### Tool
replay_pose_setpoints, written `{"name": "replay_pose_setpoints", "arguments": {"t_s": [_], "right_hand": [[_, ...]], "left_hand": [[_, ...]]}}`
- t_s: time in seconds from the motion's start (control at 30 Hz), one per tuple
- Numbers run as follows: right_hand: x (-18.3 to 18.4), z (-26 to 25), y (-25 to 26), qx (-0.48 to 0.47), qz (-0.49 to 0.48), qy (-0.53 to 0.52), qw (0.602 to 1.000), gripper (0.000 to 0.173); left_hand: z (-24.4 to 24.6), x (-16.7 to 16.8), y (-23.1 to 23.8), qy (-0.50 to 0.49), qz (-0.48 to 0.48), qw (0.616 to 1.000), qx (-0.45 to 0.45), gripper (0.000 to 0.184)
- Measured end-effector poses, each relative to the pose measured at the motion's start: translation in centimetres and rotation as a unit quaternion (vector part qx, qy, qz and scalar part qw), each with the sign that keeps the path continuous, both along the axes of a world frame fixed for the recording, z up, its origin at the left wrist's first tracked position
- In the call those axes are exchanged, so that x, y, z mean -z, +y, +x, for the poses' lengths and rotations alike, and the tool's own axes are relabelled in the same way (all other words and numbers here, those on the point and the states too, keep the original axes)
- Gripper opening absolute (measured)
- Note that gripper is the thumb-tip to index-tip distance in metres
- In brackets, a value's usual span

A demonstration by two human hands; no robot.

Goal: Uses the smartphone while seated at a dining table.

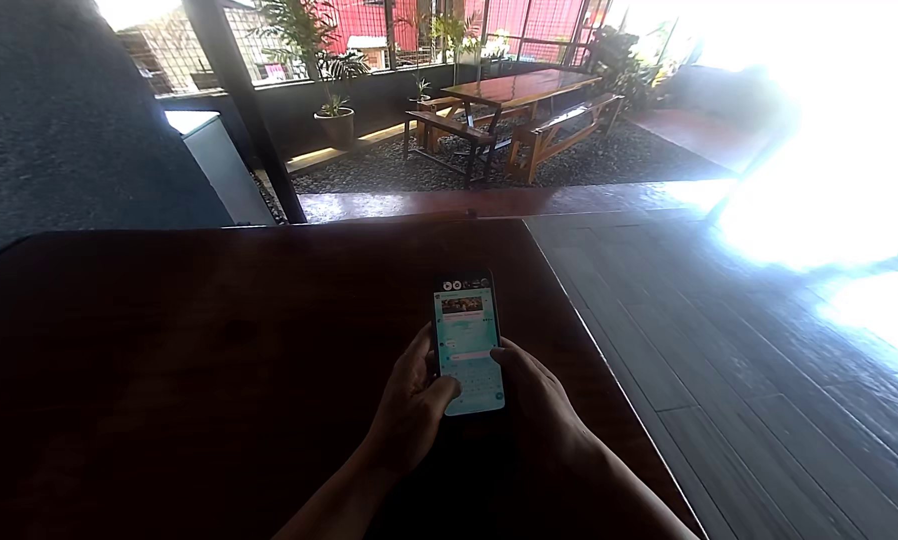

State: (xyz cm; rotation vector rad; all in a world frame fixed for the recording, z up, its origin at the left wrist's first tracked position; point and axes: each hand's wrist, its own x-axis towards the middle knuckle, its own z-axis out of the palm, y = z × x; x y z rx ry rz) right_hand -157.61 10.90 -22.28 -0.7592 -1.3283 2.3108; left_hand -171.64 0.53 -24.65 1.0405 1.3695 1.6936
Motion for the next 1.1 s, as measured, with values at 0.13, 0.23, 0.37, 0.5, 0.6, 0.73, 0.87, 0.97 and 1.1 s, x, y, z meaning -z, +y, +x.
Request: {"name": "replay_pose_setpoints", "arguments": {"t_s": [0.13,0.23,0.37,0.5,0.6,0.73,0.87,0.97,1.1], "right_hand": [[0.09,-0.05,-0.01,0.009,-0.003,0.001,1.000,0.042],[0.10,-0.09,-0.06,0.011,0.005,0.000,1.000,0.041],[-0.10,-0.12,-0.06,0.005,0.001,-0.006,1.000,0.042],[0.12,-0.09,-0.02,-0.001,0.006,0.004,1.000,0.044],[0.01,-0.19,-0.01,0.007,-0.006,0.001,1.000,0.048],[-0.12,-0.22,0.02,0.014,-0.014,-0.010,1.000,0.057],[0.04,-0.15,0.02,0.013,0.008,0.001,1.000,0.046],[-0.01,-0.18,-0.05,0.005,0.016,0.009,1.000,0.032],[0.01,-0.23,-0.08,0.011,0.013,-0.003,1.000,0.041]], "left_hand": [[0.01,-0.05,0.03,0.001,0.001,1.000,-0.002,0.060],[0.02,-0.12,-0.03,-0.002,-0.004,1.000,-0.005,0.059],[0.00,-0.14,-0.05,-0.005,-0.007,1.000,-0.002,0.061],[0.05,-0.18,-0.05,-0.003,0.001,1.000,-0.003,0.061],[0.06,-0.14,0.00,0.001,0.018,1.000,-0.003,0.060],[0.18,-0.19,-0.03,-0.002,0.019,1.000,-0.001,0.060],[0.27,-0.21,-0.07,0.002,0.015,1.000,-0.003,0.057],[0.21,-0.17,-0.07,0.002,0.017,1.000,0.001,0.056],[0.19,-0.19,0.04,0.009,0.019,1.000,-0.001,0.059]]}}
